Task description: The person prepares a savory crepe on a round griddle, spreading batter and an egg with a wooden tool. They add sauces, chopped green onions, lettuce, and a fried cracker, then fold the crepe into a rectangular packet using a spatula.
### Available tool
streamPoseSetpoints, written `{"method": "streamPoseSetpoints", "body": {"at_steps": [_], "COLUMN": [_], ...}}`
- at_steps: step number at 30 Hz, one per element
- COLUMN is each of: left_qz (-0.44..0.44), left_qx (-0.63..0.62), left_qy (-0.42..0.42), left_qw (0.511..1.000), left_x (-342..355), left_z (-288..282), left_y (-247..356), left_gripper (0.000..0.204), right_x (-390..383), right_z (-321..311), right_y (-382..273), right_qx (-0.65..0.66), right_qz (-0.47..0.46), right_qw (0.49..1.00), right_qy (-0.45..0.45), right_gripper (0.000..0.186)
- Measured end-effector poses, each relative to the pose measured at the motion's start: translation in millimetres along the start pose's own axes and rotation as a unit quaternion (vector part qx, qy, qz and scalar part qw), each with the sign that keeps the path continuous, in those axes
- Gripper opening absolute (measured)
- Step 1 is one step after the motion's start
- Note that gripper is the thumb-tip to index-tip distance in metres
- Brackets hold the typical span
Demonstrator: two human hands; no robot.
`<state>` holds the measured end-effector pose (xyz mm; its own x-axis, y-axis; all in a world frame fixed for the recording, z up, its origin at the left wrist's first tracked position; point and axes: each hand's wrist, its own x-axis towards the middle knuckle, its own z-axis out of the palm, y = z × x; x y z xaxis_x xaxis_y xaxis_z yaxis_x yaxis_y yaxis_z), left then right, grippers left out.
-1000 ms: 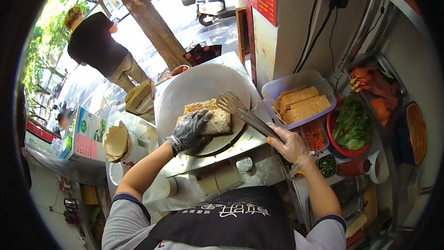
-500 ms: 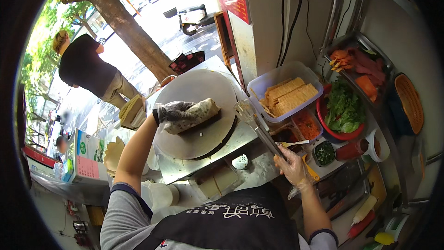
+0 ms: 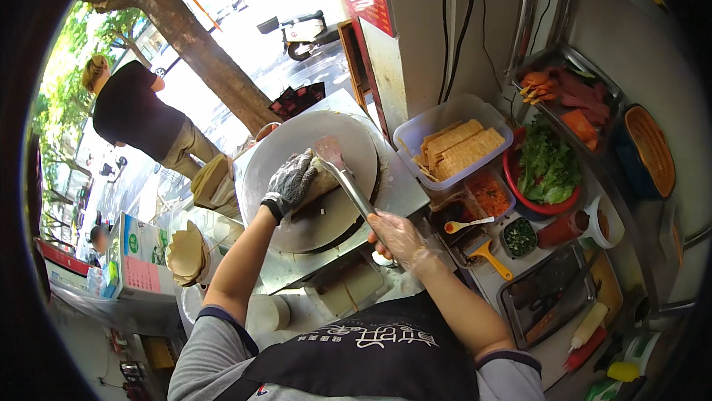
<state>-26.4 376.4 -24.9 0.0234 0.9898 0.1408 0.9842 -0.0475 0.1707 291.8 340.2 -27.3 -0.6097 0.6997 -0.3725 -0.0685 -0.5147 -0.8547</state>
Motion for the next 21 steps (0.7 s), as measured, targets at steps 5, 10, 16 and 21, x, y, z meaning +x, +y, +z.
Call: {"method": "streamPoseSetpoints", "body": {"at_steps": [5,10,16,21], "left_qz": [-0.039,-0.063,-0.08,-0.095], "left_qx": [0.032,0.044,0.042,-0.048], "left_qy": [0.017,0.023,0.024,0.257], "left_qw": [0.999,0.997,0.996,0.961], "left_x": [-14.9,-10.0,-13.7,-72.4], "left_z": [7.7,14.1,-5.1,-59.0], "left_y": [9.9,10.5,11.7,24.3], "left_gripper": [0.051,0.05,0.054,0.048], "right_x": [21.3,30.1,2.7,-44.0], "right_z": [14.6,14.8,18.4,-2.9], "right_y": [22.7,32.9,18.7,28.8], "right_qx": [0.031,0.056,-0.009,-0.411], "right_qz": [0.046,0.077,0.005,-0.359], "right_qw": [0.998,0.995,0.999,0.826], "right_qy": [-0.009,-0.003,0.031,0.139], "right_gripper": [0.031,0.031,0.043,0.056]}}
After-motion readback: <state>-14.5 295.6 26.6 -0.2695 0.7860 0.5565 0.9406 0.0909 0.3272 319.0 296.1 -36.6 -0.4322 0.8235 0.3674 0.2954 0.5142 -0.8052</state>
